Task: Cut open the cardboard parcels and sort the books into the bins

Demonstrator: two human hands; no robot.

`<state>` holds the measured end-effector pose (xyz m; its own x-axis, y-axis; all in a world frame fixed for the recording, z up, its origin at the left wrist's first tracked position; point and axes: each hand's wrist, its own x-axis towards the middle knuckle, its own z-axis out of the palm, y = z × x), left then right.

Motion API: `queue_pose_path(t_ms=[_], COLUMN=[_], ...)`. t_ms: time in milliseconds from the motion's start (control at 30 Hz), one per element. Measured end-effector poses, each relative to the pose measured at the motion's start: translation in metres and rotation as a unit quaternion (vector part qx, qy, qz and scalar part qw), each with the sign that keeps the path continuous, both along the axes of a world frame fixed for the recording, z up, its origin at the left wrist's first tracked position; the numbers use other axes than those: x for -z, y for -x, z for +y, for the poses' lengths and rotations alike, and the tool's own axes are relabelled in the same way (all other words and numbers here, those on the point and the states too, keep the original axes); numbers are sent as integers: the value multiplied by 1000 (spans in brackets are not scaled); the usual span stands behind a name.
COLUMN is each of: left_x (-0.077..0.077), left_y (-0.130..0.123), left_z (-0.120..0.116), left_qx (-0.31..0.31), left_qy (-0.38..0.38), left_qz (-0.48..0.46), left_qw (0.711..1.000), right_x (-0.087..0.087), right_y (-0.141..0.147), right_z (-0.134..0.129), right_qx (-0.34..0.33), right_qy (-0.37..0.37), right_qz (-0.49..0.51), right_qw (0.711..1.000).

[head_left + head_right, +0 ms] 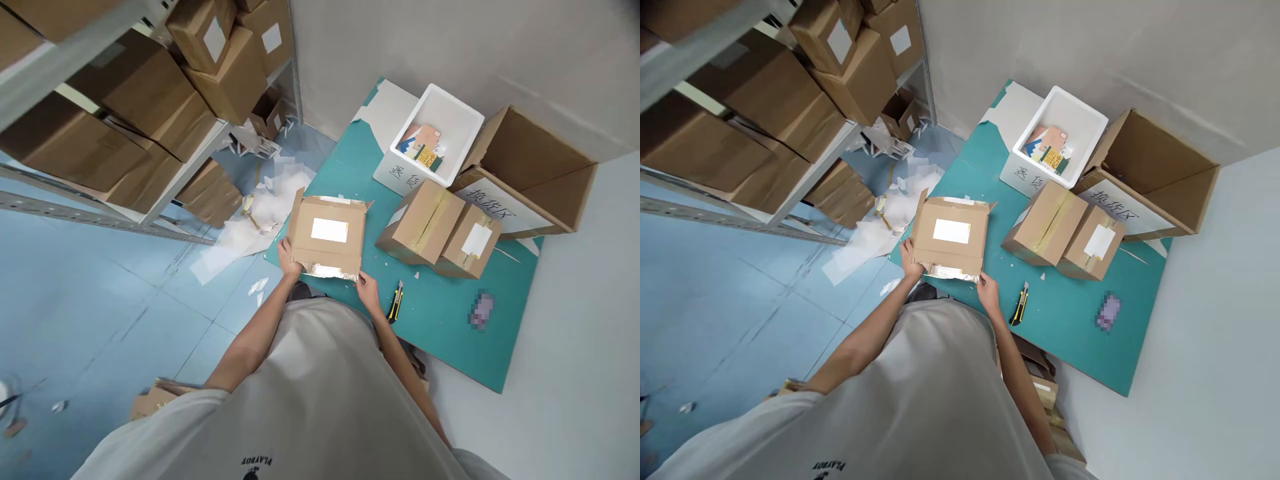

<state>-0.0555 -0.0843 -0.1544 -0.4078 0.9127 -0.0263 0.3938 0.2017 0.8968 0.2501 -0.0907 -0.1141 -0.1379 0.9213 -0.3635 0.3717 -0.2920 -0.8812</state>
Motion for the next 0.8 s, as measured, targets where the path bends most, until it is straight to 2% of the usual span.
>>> queue_pose_path(t_ms=[133,267,400,533,700,800], left_x=[0,2,0,-3,10,20], left_y=[13,36,64,76,84,98], left_z=[3,7,15,24,33,30], left_qx=[5,42,123,203,232,290], left_qy=[54,75,64,52,114,135], left_qz=[76,127,176,202,207,205], left_qw=[996,988,975,957,943,925], right_x=[-1,-2,-4,-2,2,1], right_y=[8,22,45,70,94,100], right_z=[-15,-27,-34,-42,-62,-72], right_qx=[69,87,122,182,241,279], right_qy=[56,73,85,92,100,91], right_qz=[-4,-27,-35,-41,-73,-110], right_qw=[996,993,988,978,962,950])
